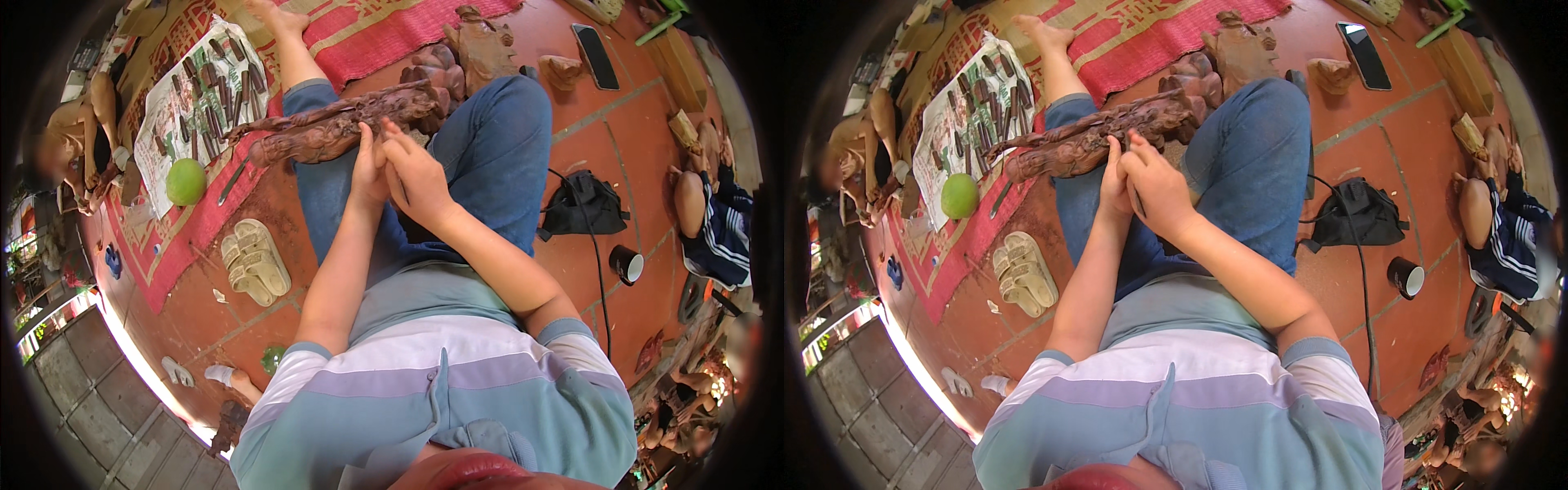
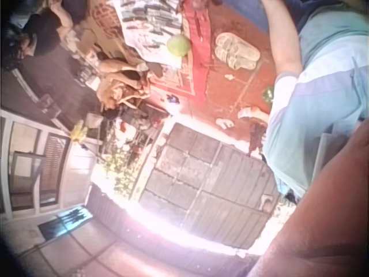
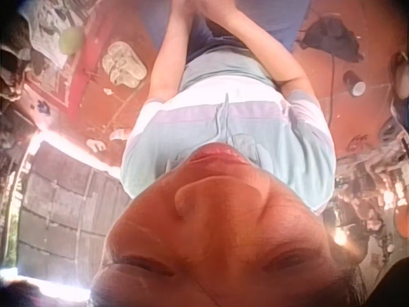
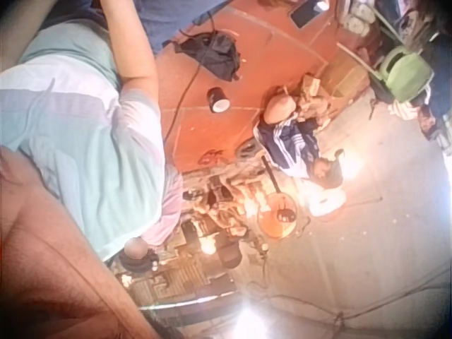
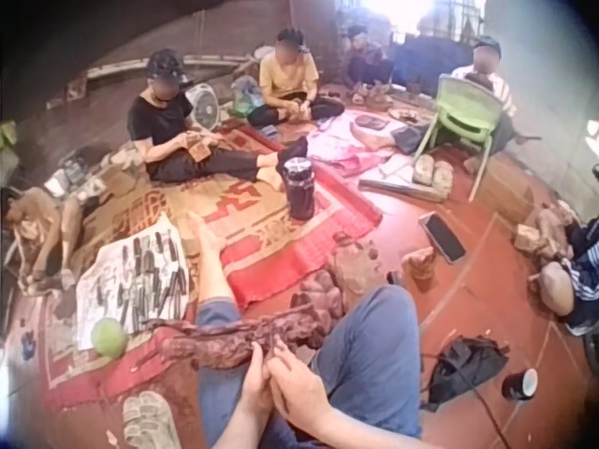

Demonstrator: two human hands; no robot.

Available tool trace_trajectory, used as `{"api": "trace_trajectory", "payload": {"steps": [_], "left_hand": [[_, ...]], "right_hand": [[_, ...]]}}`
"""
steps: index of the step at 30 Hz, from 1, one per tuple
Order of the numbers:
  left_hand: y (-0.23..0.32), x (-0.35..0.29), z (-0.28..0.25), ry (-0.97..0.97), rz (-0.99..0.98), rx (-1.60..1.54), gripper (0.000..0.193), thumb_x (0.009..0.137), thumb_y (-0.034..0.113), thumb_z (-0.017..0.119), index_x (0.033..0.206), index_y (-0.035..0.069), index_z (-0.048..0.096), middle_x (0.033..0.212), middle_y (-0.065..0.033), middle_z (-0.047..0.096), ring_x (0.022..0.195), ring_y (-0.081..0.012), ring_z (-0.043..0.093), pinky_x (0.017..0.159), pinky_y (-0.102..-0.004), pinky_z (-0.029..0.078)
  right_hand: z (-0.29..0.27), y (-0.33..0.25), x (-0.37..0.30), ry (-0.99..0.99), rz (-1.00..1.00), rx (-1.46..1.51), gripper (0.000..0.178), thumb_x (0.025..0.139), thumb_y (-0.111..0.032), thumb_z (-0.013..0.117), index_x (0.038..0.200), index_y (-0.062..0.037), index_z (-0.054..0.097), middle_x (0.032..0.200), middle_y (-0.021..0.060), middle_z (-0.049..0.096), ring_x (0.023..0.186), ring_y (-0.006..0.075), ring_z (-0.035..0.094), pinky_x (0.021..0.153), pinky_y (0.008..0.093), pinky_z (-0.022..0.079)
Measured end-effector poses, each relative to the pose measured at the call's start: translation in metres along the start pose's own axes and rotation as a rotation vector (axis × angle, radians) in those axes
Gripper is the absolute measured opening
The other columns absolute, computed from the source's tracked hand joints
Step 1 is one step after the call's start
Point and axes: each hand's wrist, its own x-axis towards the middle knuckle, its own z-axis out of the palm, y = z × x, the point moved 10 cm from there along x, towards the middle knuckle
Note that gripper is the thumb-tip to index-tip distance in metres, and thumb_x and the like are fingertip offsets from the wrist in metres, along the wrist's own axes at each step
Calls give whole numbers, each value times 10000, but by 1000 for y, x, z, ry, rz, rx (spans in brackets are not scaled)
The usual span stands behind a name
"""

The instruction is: The person sits on a rug and carves a piece of dark wood using a small knife. They hold the wood with their left hand and use the knife in their right hand to shape the surface, occasionally rotating the object to access different sides.

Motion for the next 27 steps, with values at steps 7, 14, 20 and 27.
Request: {"api": "trace_trajectory", "payload": {"steps": [7,14,20,27], "left_hand": [[-3,-4,4,-196,-72,-42,416,921,531,456,1014,136,548,934,1,560,873,-150,517,824,-288,437],[0,1,1,-123,-50,-1,476,934,542,411,1112,127,562,1050,-15,598,1026,-147,548,910,-295,433],[-2,-2,15,-62,22,14,394,934,485,475,1045,111,533,939,-3,552,907,-130,523,845,-273,427],[3,1,-11,-177,29,109,466,947,534,389,1126,129,532,1020,-18,577,979,-135,543,890,-280,428]], "right_hand": [[4,-26,6,-75,-53,-39,71,805,-13,537,853,-61,515,1019,177,556,1095,399,530,795,416,482],[12,4,4,-64,17,-88,112,789,-35,552,883,-77,507,1010,159,553,1105,377,530,765,412,499],[7,-1,6,-112,66,-70,138,759,-38,566,878,-87,514,1048,184,553,1072,380,552,759,414,497],[26,-2,-3,-161,-19,-157,235,703,-36,620,908,-81,514,953,122,536,936,342,591,689,412,523]]}}
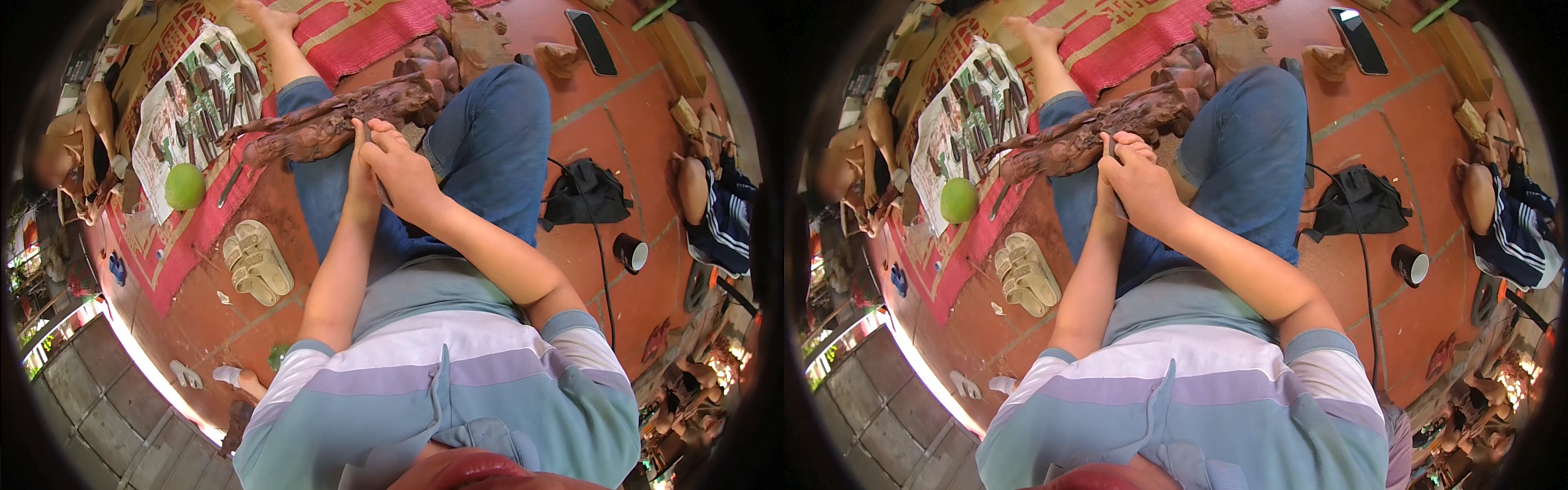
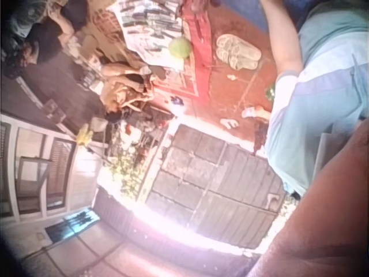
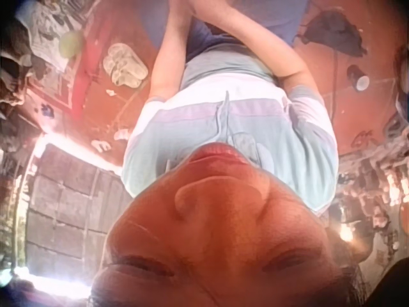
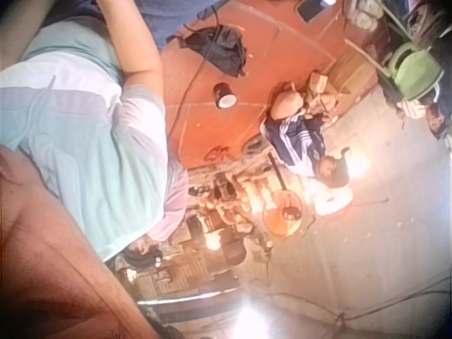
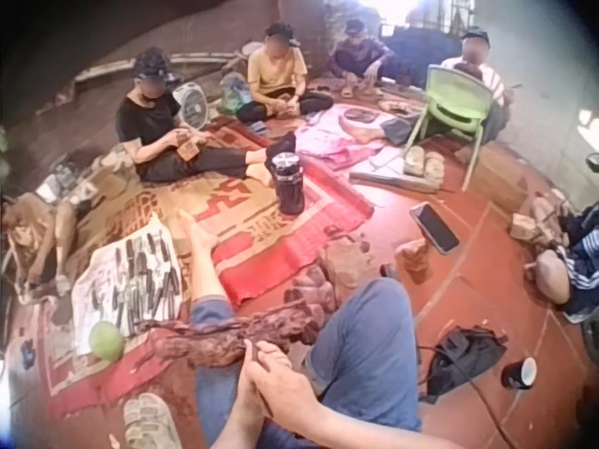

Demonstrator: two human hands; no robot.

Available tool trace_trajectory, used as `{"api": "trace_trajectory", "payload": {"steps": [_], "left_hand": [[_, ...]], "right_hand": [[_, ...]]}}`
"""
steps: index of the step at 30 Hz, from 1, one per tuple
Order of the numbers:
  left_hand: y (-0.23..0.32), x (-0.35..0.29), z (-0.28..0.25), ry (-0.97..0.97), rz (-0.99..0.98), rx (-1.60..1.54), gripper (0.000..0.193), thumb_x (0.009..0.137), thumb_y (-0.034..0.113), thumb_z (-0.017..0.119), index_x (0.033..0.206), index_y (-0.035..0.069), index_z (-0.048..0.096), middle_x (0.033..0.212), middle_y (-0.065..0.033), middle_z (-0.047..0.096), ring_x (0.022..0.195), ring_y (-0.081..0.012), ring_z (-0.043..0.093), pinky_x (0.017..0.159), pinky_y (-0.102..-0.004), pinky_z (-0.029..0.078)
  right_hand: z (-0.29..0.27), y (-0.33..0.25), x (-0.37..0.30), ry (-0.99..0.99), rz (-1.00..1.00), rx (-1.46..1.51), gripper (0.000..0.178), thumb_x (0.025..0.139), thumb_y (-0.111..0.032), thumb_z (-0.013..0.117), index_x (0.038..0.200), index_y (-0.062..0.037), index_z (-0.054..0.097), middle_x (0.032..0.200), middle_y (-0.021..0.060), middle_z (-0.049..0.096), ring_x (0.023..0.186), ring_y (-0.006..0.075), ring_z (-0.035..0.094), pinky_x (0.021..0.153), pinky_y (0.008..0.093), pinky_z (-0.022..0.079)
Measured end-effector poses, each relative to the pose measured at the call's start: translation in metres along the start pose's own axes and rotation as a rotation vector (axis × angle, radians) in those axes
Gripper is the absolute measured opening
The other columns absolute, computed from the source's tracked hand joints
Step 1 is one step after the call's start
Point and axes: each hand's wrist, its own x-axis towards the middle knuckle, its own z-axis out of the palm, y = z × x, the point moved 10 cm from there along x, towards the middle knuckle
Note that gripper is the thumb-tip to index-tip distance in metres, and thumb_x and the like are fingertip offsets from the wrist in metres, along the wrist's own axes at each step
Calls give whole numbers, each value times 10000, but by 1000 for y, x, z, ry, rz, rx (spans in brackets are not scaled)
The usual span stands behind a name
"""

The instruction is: The person sits on a rug and carves a piece of dark wood using a small knife. They hold the wood with their left hand and use the knife in their right hand to shape the surface, occasionally rotating the object to access different sides.

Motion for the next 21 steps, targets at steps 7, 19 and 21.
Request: {"api": "trace_trajectory", "payload": {"steps": [7,19,21], "left_hand": [[-7,8,-17,163,-51,-207,479,927,553,415,1085,117,534,1004,-29,569,960,-162,556,877,-294,441],[2,-4,11,322,32,62,449,925,567,420,1021,140,521,940,-5,550,912,-134,530,819,-264,425],[-1,1,17,274,42,-43,454,933,556,414,1052,131,522,965,-1,554,946,-133,534,861,-267,422]], "right_hand": [[-11,6,9,54,60,-1,153,750,-16,574,867,-86,504,945,146,538,1055,355,554,698,401,511],[-32,1,7,162,24,139,116,756,-51,580,850,-69,515,971,192,544,988,398,559,728,431,496],[-20,8,9,90,72,92,130,752,-49,582,859,-71,510,984,180,546,1007,391,557,724,430,499]]}}
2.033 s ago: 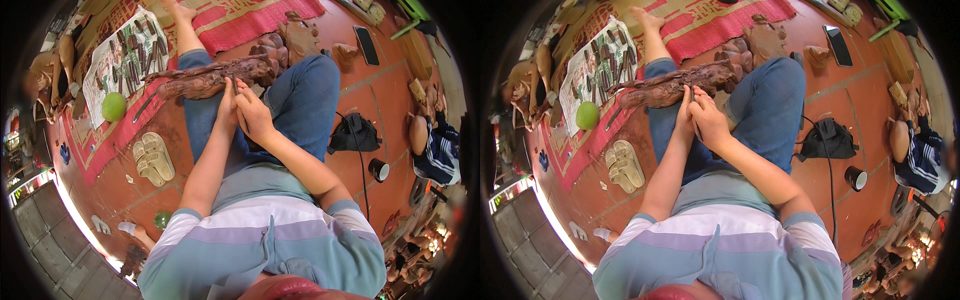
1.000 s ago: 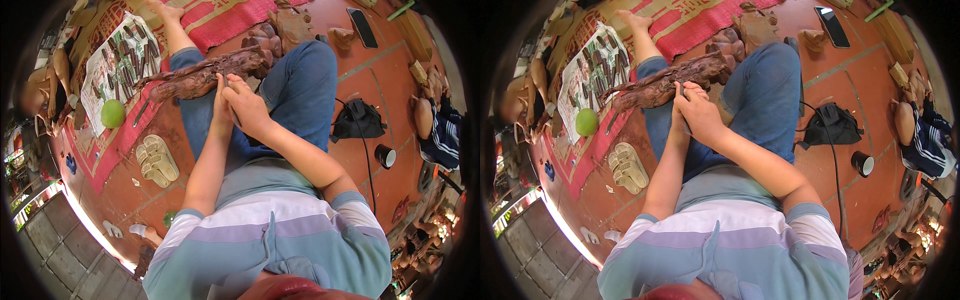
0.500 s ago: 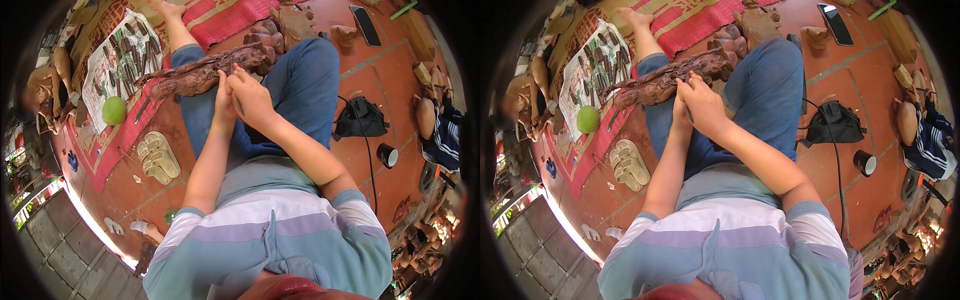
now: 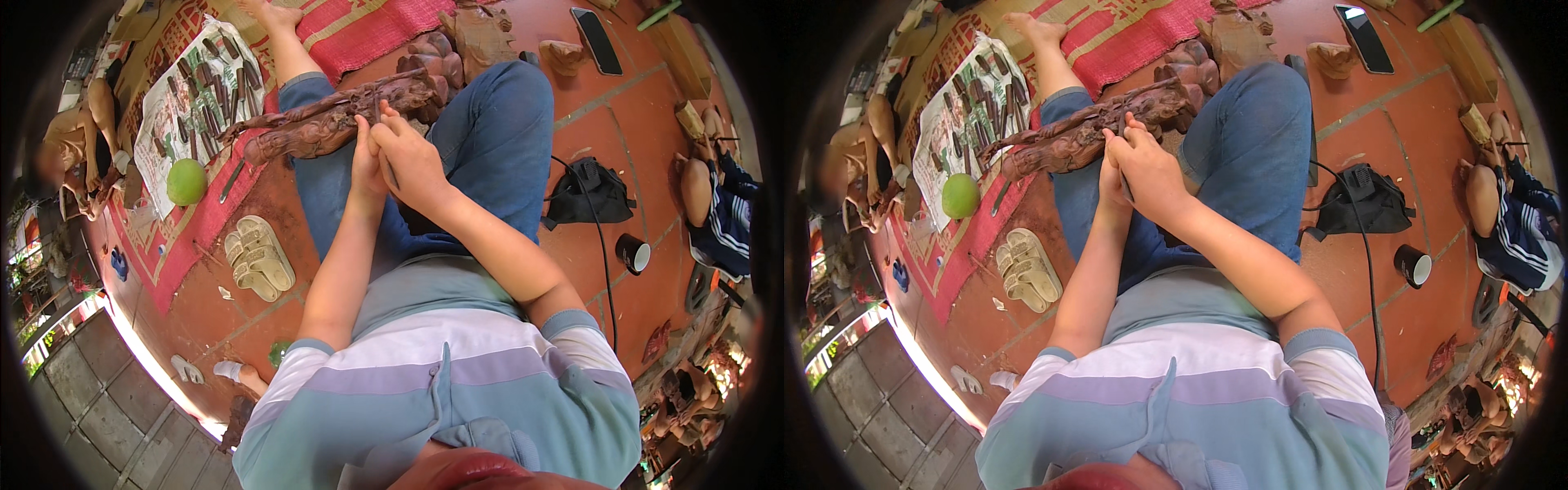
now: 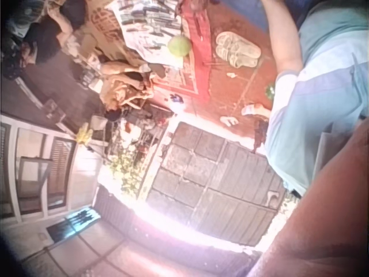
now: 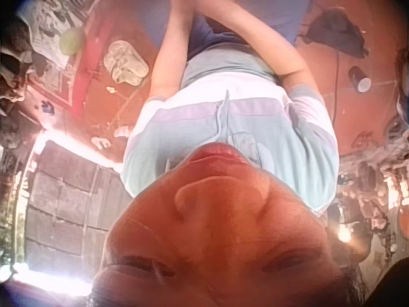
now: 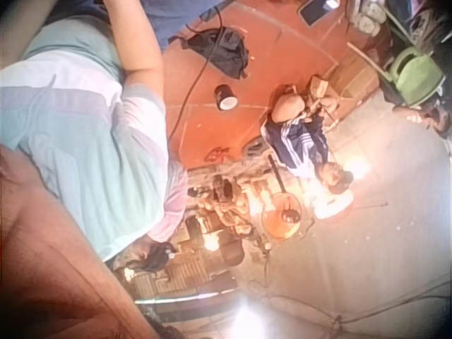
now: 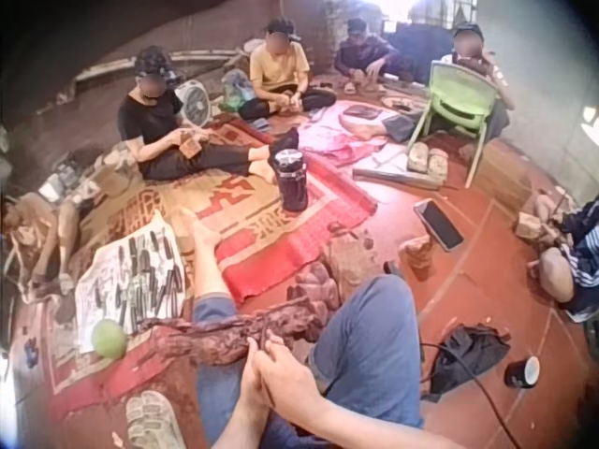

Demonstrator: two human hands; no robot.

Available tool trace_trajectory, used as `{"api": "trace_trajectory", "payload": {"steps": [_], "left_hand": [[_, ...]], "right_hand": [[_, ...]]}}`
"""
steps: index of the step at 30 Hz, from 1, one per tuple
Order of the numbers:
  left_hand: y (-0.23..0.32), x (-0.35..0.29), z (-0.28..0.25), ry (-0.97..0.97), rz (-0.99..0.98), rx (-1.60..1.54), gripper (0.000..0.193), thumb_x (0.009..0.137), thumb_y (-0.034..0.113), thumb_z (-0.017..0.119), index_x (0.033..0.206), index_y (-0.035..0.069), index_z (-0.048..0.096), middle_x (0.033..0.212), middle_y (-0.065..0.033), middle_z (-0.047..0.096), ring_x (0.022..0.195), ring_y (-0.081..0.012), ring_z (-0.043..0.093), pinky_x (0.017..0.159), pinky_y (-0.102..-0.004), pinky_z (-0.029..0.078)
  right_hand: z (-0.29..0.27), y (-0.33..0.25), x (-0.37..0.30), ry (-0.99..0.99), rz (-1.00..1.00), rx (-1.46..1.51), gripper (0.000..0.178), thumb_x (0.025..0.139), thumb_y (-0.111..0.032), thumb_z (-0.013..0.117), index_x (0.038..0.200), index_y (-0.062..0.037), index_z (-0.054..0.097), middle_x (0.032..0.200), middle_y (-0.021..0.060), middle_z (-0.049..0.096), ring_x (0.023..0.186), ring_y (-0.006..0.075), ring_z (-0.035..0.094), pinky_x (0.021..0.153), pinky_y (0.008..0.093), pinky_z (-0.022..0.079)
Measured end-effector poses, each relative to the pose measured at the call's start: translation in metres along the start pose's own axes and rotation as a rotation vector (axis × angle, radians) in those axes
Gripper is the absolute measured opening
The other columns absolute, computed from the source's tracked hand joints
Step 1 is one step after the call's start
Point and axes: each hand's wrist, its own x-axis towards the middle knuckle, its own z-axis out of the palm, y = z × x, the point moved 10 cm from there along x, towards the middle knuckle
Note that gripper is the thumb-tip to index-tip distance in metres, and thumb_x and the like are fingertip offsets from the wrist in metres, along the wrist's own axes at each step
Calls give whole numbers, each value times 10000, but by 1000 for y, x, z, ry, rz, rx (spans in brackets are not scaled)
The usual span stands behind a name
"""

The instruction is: The person sits on a rug and carves a piece of dark wood using a small knife. They hold the wood with their left hand and use the knife in their right hand to shape the surface, occasionally rotating the object to access different sides.

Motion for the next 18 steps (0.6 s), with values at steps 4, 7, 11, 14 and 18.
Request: {"api": "trace_trajectory", "payload": {"steps": [4,7,11,14,18], "left_hand": [[-7,-9,25,-327,-123,-334,274,940,398,515,883,130,504,831,13,473,787,-111,462,755,-247,406],[-8,-10,19,-197,-132,-183,269,934,388,529,882,124,511,825,13,477,794,-117,477,753,-257,411],[-3,5,-13,17,-63,-70,437,936,537,418,1062,147,570,974,-3,571,909,-141,557,830,-280,442],[-13,5,21,-544,-219,-265,442,937,543,416,1065,145,558,975,-2,573,911,-144,557,828,-280,444],[-6,6,-12,-257,-153,-211,470,942,550,396,1093,129,539,977,-7,571,923,-157,554,836,-289,444]], "right_hand": [[22,-3,-9,-129,-3,-120,174,742,-44,588,884,-77,492,981,130,536,959,348,571,665,425,501],[16,-3,-8,-147,0,-110,199,731,-43,599,900,-76,499,965,121,534,943,331,577,652,413,505],[2,-4,-1,1,-58,-66,237,711,-30,613,922,-73,514,958,140,538,965,345,575,678,407,517],[18,-6,-5,-112,-70,-160,309,689,-21,624,982,-63,536,973,156,536,976,353,575,695,401,532],[6,-12,-4,-90,-99,-93,285,690,-16,626,958,-70,542,964,163,534,971,352,580,699,389,537]]}}
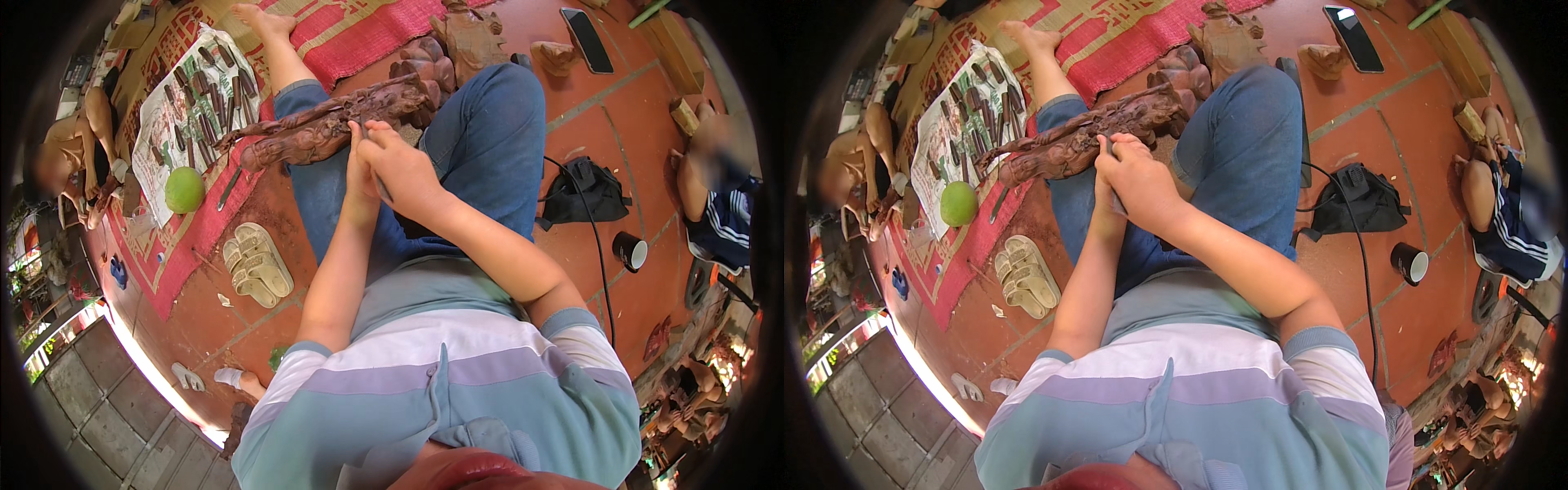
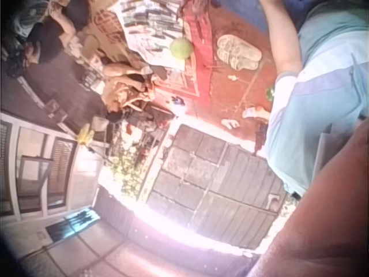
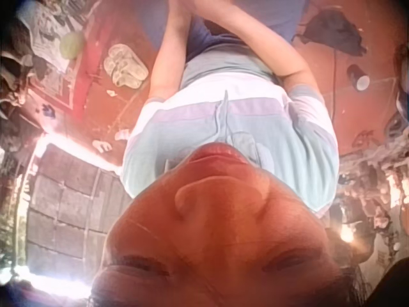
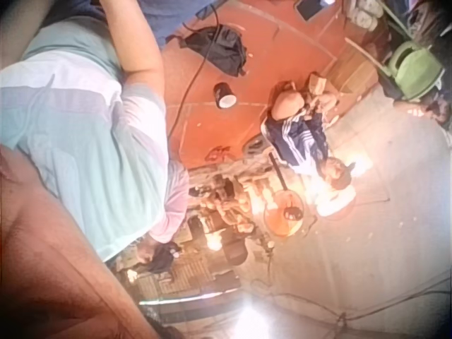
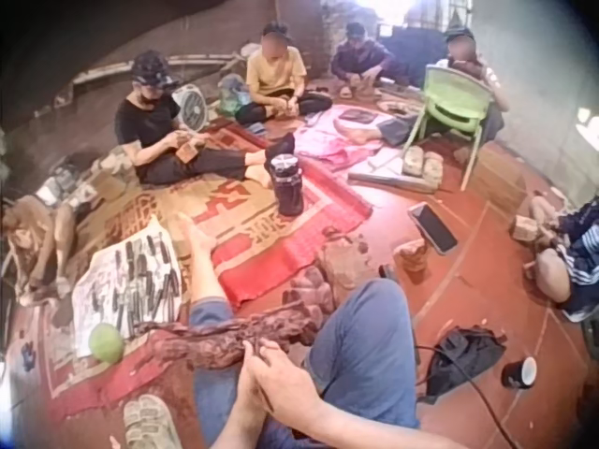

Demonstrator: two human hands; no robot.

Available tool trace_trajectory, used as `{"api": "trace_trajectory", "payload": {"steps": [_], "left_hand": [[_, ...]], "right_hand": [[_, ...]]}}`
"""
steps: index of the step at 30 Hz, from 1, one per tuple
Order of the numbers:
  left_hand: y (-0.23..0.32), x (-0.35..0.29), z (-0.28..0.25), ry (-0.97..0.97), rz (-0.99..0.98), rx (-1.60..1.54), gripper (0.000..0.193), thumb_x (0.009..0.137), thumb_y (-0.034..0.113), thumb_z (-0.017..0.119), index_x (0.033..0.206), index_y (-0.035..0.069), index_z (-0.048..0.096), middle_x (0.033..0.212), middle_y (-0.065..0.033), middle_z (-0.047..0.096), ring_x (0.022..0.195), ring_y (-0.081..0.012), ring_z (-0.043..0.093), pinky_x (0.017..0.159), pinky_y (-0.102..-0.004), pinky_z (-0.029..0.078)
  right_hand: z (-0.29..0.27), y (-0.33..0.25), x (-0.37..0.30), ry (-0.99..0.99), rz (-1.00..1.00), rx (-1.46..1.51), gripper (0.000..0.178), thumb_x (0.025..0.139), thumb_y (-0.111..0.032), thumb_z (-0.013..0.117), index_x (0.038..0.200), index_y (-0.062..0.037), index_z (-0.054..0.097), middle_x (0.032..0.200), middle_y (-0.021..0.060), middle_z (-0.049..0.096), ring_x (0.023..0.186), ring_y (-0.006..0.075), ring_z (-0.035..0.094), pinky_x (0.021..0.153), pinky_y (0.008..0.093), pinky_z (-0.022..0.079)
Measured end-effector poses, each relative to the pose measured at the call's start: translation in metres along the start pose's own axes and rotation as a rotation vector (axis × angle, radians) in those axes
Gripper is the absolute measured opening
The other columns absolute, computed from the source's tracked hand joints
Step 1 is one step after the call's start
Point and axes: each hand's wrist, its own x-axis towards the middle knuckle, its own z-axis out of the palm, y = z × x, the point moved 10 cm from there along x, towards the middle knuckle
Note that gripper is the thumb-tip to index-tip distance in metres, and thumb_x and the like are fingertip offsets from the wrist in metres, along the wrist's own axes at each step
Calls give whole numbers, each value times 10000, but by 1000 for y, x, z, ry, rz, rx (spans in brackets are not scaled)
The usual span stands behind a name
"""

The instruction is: The person sits on a rug and carves a piece of dark wood using a small knife. They hold the wood with their left hand and use the knife in their right hand to shape the surface, occasionally rotating the object to access different sides.

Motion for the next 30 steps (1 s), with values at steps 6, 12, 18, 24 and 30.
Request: {"api": "trace_trajectory", "payload": {"steps": [6,12,18,24,30], "left_hand": [[-10,-5,27,90,88,-3,315,938,441,478,972,132,528,879,-3,517,858,-135,513,813,-279,422],[6,-5,3,228,130,231,466,966,516,357,1141,122,534,1047,-26,570,984,-167,547,902,-313,429],[6,-19,20,222,153,508,474,964,509,374,1114,97,554,1068,-32,582,1022,-157,550,925,-295,426],[28,-8,-22,279,249,519,544,964,486,396,1268,50,512,1170,-46,587,1116,-173,533,996,-308,397],[11,1,-7,-68,52,123,433,955,468,437,1117,85,557,1034,-34,587,1001,-171,548,922,-284,421]], "right_hand": [[18,4,2,-183,132,-175,348,716,-30,615,1056,-55,547,1115,180,536,1187,355,490,819,384,522],[6,18,2,-58,116,39,236,720,-22,601,940,-62,524,1093,179,542,1119,352,526,765,396,521],[5,7,-4,55,65,91,121,754,-39,584,855,-66,523,1017,191,558,1013,386,555,798,419,480],[-2,21,-4,100,86,101,328,693,-17,608,1005,-47,511,1218,236,493,1151,391,487,901,399,469],[16,12,-11,183,-52,93,383,707,-40,615,1073,-47,505,1187,223,512,1150,408,482,902,402,460]]}}
